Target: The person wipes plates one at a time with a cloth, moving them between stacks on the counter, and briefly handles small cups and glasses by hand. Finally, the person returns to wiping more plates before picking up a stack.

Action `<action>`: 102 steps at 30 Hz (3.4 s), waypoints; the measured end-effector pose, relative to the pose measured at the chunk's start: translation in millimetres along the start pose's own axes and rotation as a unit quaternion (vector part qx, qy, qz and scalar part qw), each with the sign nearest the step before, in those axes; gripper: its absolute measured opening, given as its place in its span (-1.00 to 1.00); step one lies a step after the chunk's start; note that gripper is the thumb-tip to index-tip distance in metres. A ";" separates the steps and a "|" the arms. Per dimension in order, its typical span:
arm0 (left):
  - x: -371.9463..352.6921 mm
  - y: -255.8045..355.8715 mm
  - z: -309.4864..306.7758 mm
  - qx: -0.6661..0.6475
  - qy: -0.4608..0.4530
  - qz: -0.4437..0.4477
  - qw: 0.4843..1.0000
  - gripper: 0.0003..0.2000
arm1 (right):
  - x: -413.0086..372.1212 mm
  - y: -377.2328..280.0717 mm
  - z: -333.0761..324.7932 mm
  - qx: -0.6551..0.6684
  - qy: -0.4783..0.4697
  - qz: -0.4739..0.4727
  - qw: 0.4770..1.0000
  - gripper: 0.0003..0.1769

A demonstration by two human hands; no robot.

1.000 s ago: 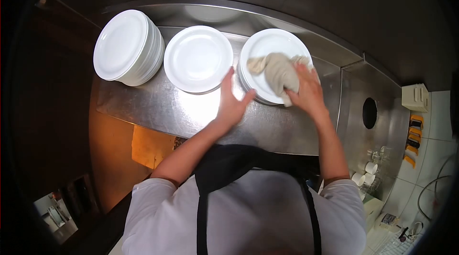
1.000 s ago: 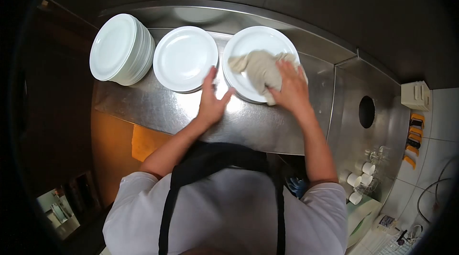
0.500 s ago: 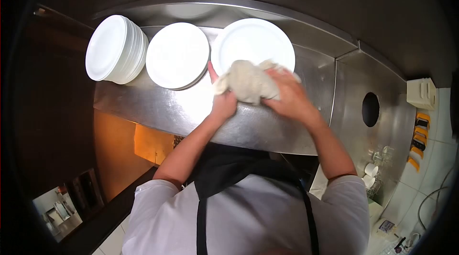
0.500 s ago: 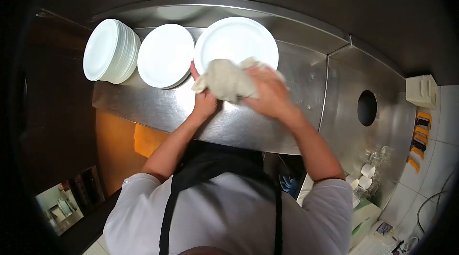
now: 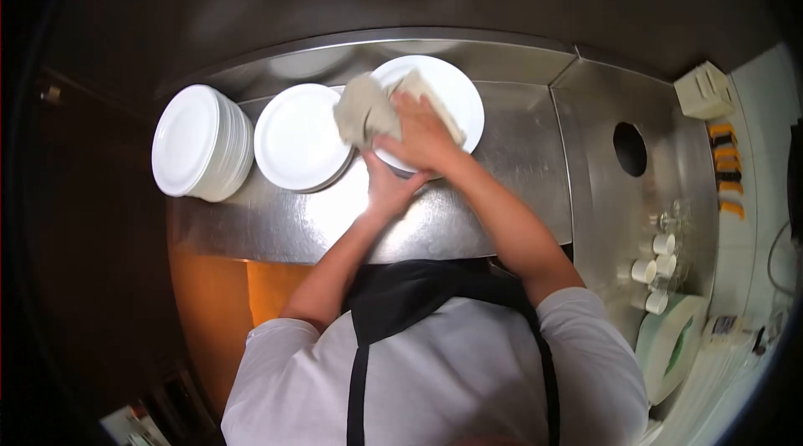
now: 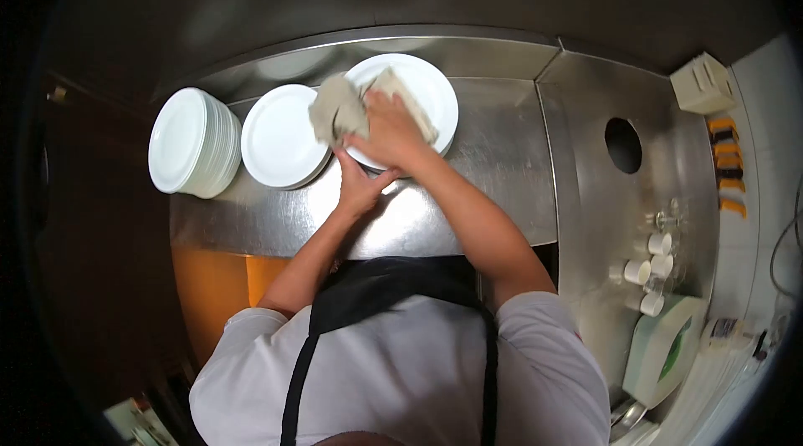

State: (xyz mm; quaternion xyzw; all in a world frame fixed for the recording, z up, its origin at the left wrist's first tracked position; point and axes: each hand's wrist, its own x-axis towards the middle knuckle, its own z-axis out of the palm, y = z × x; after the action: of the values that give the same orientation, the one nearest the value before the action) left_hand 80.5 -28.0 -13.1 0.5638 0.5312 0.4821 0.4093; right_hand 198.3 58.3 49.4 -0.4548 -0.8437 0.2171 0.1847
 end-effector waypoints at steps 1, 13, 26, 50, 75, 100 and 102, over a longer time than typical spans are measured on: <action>2.9 -0.8 -8.7 -0.014 -0.043 -0.001 0.999 0.11 | -19.2 -0.7 10.0 0.017 -0.001 -0.005 1.000 -0.04; 123.4 42.3 -49.2 0.154 0.023 -0.108 0.982 -0.41 | -45.2 73.1 -14.5 0.190 0.298 0.279 0.893 -0.28; 126.4 16.4 -40.8 0.260 0.109 0.094 0.955 -0.61 | -49.7 89.3 -10.2 0.371 0.363 0.182 0.835 -0.29; 94.7 -17.5 -111.3 -0.665 -0.183 0.041 0.723 -0.48 | -56.6 -92.1 31.3 0.630 -0.030 -0.058 0.774 -0.17; 61.3 61.1 -94.4 -0.552 -0.038 -0.041 0.832 -0.56 | -42.5 -84.7 26.4 0.225 0.110 -0.239 0.938 -0.02; -31.9 175.9 -171.4 0.052 -0.005 0.109 0.993 -0.67 | -2.7 -35.1 -88.9 0.418 0.293 -0.096 0.855 -0.61; -37.0 185.8 -184.3 0.066 -0.051 0.068 0.994 -0.74 | 3.1 -48.0 -110.9 0.306 0.240 -0.153 0.908 -0.60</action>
State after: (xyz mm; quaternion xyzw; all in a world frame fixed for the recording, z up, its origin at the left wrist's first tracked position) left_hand -60.8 -92.9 200.6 0.6480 0.5006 0.4440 0.3639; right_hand 220.2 59.3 168.3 -0.2797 -0.7252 0.3179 0.5430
